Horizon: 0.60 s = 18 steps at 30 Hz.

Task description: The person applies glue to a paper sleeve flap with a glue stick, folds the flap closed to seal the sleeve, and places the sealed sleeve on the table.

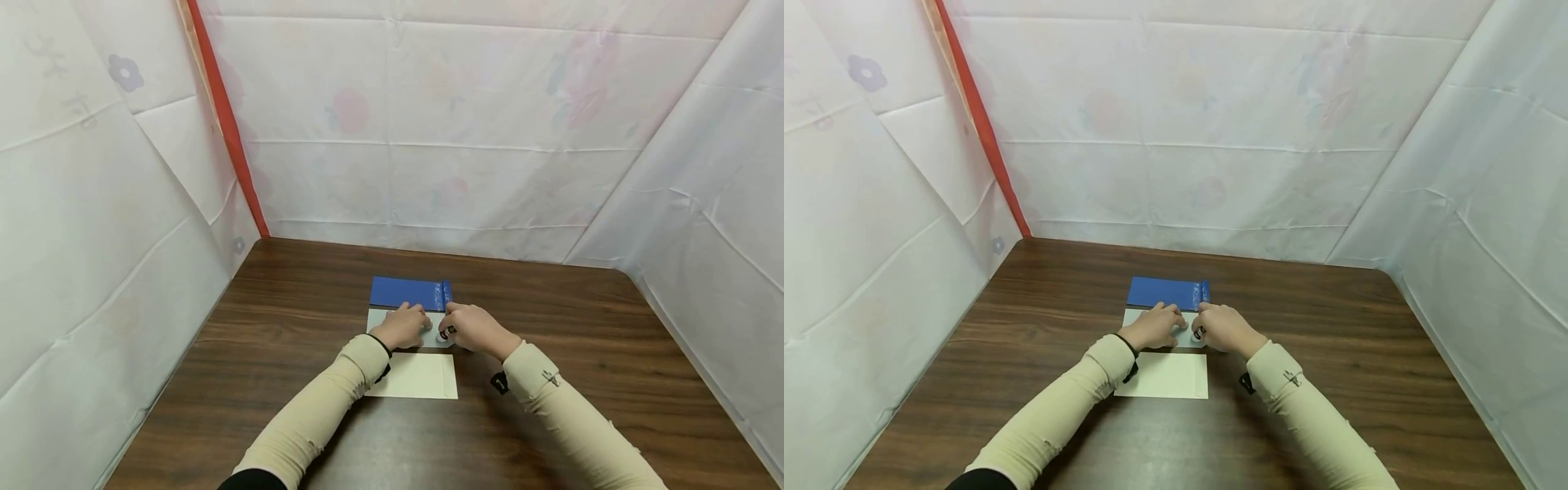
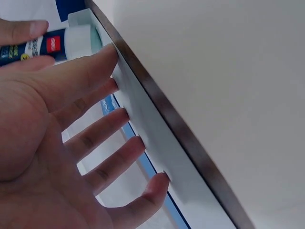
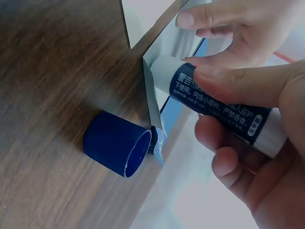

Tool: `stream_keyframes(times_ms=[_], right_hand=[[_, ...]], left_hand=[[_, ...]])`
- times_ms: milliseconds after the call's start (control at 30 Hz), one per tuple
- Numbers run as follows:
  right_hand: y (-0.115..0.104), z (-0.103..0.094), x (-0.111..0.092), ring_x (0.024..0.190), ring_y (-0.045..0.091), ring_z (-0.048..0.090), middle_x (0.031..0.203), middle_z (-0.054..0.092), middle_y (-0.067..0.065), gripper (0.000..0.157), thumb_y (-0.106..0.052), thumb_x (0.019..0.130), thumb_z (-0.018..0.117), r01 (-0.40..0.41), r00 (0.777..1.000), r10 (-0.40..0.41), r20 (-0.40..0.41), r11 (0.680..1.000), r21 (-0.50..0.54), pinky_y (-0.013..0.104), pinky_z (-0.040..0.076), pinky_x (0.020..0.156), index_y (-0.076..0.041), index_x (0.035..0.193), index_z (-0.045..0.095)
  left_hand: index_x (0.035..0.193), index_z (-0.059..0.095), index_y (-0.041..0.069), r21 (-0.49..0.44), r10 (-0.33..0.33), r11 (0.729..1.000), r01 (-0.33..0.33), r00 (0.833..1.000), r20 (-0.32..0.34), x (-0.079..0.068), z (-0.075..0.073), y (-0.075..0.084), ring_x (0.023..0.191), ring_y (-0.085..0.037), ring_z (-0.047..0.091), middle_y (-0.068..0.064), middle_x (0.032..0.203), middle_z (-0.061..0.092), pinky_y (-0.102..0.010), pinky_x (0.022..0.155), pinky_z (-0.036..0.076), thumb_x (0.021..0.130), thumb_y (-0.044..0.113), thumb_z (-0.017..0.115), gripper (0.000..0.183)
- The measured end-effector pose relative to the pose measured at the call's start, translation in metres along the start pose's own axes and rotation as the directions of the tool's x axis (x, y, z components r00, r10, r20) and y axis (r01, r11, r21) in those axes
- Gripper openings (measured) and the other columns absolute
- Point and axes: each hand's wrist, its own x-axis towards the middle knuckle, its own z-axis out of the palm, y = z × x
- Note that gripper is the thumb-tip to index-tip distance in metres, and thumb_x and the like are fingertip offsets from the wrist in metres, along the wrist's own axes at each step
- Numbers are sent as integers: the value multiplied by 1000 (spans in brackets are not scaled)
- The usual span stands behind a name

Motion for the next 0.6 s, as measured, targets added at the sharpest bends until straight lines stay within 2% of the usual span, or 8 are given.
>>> stream_keyframes(times_ms=[167,300,467,600], right_hand=[[3,-1,-5,78,14,62,95,63,3,15,-7,82,74,32,999,-32,18,999,22,31,53,68,-11,96,78],[7,-2,-8,78,12,61,93,62,0,16,-9,82,76,37,999,-39,21,997,75,28,52,68,-12,97,78],[10,-5,-9,76,10,59,92,62,0,15,-9,83,75,32,999,-29,-26,994,105,26,50,66,-12,98,77],[13,-5,-5,75,10,59,93,62,2,17,-10,84,75,-10,998,16,-55,995,99,25,50,65,-11,100,77]], left_hand=[[127,66,27,2,-2,1000,2,1000,1,1,0,1,123,-24,46,1,135,53,-49,92,48,89,27,72,38],[127,66,27,2,-3,1000,3,1000,4,1,1,1,122,-24,46,1,135,54,-49,92,48,89,27,72,39],[126,66,26,6,-3,1000,3,1000,7,2,2,0,120,-23,46,1,133,54,-48,90,49,88,27,72,38],[126,66,26,7,4,1000,-4,1000,5,2,1,0,120,-24,46,1,133,54,-48,90,49,89,27,72,38]])
